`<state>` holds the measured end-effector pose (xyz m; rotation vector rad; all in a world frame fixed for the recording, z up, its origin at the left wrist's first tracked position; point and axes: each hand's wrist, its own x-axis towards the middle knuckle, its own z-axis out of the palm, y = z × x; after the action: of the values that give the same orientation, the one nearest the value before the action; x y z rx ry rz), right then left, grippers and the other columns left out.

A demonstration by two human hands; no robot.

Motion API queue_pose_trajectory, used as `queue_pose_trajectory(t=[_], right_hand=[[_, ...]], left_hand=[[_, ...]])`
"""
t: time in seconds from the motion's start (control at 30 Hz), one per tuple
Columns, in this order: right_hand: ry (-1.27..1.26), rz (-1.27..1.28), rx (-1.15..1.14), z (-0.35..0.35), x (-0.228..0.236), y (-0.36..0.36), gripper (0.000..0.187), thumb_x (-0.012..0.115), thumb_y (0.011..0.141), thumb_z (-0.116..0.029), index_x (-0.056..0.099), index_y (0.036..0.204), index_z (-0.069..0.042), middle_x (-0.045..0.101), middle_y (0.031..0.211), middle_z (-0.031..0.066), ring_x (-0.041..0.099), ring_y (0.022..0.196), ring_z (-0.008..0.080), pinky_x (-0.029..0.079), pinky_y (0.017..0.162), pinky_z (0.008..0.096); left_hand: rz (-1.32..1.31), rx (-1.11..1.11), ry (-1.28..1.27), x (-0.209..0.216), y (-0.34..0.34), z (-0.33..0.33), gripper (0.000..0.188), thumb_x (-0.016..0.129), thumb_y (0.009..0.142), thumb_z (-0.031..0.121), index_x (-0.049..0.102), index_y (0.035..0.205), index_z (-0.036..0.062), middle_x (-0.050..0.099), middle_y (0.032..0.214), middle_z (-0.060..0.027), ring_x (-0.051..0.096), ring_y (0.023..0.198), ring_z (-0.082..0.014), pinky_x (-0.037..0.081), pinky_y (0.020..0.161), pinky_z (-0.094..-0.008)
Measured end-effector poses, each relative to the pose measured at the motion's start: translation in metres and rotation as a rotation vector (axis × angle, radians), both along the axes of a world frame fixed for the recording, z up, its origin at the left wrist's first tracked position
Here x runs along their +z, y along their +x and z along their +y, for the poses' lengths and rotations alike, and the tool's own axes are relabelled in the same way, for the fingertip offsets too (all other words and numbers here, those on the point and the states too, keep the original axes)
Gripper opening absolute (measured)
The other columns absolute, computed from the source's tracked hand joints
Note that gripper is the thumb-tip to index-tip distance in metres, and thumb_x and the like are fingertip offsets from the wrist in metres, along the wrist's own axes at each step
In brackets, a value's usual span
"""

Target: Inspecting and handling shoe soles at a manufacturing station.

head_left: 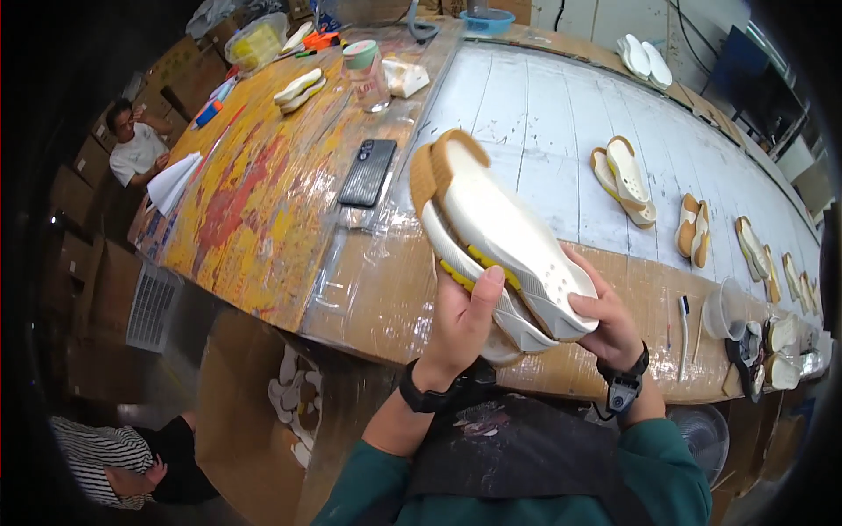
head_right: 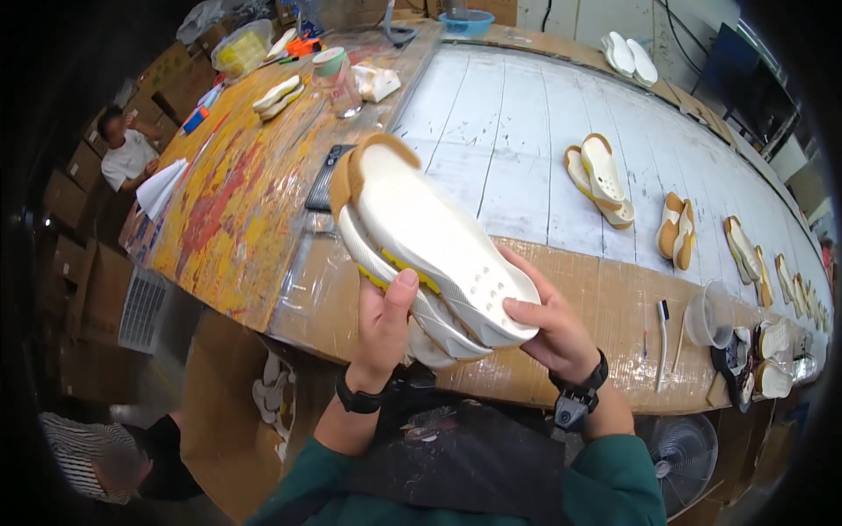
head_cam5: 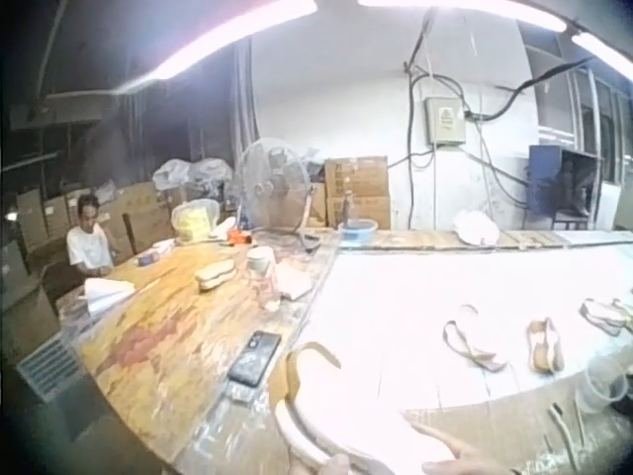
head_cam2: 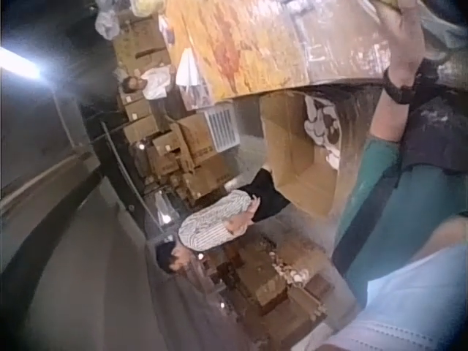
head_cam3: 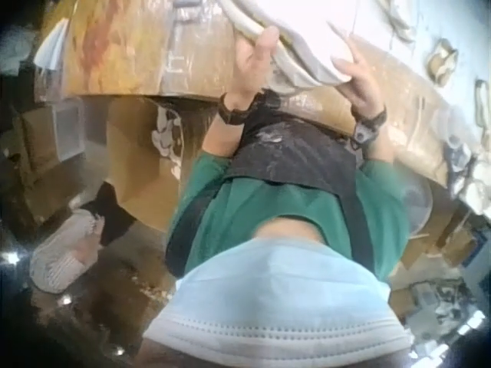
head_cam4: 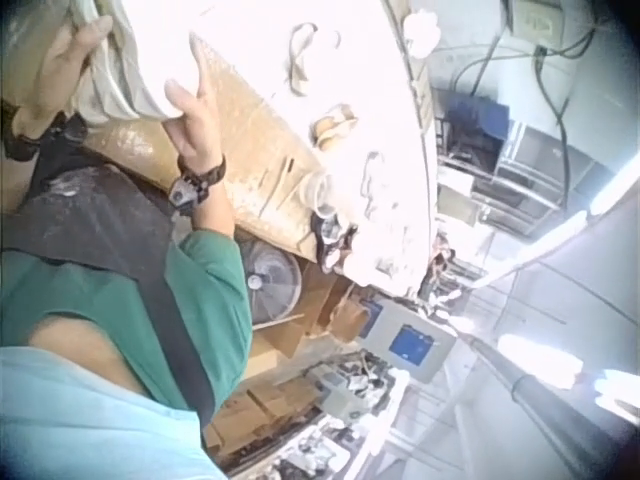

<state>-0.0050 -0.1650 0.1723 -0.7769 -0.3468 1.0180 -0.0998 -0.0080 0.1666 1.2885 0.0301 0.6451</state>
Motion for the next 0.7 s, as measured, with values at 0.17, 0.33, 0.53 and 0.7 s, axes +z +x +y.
queue_pose_trajectory(t=[0.17,0.33,0.53,0.7], right_hand=[[0.026,-0.021,-0.101,-0.009,0.003,-0.017,0.063,0.052,0.079,-0.002,0.021,0.134,-0.004,0.036,0.129,0.0135,0.041,0.116,0.0199,0.035,0.096,0.0335],[0.04,-0.146,-0.131,-0.019,0.002,-0.023,0.059,0.053,0.08,-0.004,0.025,0.133,-0.004,0.037,0.129,0.0121,0.042,0.115,0.0188,0.035,0.095,0.0317],[-0.15,-0.619,-0.294,-0.022,0.01,-0.032,0.058,0.06,0.078,-0.013,0.034,0.128,-0.003,0.04,0.127,0.0138,0.043,0.114,0.0224,0.034,0.094,0.033],[-0.07,-1.437,-0.479,-0.01,0.043,-0.029,0.069,0.071,0.067,-0.021,0.038,0.125,-0.002,0.04,0.124,0.0212,0.042,0.114,0.0316,0.033,0.094,0.0371]], left_hand=[[-0.084,0.114,0.067,0.002,-0.005,-0.016,0.053,0.047,0.086,0.014,0.016,0.126,-0.0024,0.036,0.119,-0.0119,0.038,0.108,-0.0155,0.032,0.092,-0.0282],[-0.185,0.049,-0.049,0.018,-0.009,-0.027,0.055,0.051,0.085,0.015,0.018,0.125,-0.0027,0.039,0.117,-0.013,0.042,0.106,-0.016,0.035,0.09,-0.0284],[-0.104,0.079,-0.173,0.02,-0.008,-0.026,0.053,0.059,0.079,0.01,0.03,0.121,-0.0027,0.048,0.108,-0.0108,0.049,0.099,-0.0158,0.042,0.084,-0.0283],[-0.062,-0.109,-0.687,0.007,-0.009,-0.02,0.047,0.046,0.088,0.028,0.032,0.126,0.0044,0.045,0.121,-0.0087,0.045,0.109,-0.0219,0.036,0.094,-0.0369]])
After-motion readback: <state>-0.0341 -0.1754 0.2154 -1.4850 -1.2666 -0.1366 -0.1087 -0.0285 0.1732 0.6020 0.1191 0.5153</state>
